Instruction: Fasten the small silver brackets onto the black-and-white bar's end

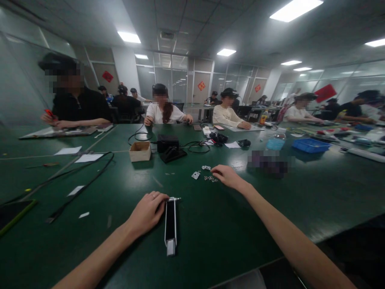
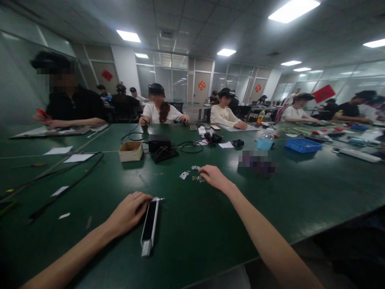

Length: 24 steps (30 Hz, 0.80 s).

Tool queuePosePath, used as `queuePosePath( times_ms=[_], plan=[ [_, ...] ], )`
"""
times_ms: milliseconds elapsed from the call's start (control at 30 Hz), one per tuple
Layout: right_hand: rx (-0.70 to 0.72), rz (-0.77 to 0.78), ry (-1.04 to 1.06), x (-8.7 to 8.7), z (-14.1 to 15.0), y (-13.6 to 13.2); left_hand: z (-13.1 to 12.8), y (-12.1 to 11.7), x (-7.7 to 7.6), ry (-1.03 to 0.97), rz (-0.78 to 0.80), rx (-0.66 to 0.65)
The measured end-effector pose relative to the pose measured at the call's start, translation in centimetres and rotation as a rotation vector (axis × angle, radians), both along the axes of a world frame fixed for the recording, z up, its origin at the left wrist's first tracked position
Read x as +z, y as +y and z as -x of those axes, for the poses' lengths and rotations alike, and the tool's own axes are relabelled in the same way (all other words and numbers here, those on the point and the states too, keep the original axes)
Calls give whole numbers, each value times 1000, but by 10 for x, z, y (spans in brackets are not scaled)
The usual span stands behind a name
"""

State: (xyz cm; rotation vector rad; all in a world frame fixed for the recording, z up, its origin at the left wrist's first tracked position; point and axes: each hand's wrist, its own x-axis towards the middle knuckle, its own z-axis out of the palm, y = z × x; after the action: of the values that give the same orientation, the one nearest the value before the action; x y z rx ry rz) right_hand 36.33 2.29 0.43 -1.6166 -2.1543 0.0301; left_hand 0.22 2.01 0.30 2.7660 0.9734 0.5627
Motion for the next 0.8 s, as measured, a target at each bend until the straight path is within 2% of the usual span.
queuePosePath(
  times_ms=[67,200,333,533,800],
  plan=[
    [-15,5,-12,-1,-9,1,0,-1,0,1,6,5],
    [-27,116,-78,-3,-17,2,0,-3,-1,9,13,28],
    [-12,206,-80,-4,-9,1,-2,-6,1,28,9,64],
    [-13,230,-73,-3,1,2,-5,-11,4,47,-16,111],
    [-175,373,-104,6,16,10,-4,-9,-3,31,-52,123]
  ],
)
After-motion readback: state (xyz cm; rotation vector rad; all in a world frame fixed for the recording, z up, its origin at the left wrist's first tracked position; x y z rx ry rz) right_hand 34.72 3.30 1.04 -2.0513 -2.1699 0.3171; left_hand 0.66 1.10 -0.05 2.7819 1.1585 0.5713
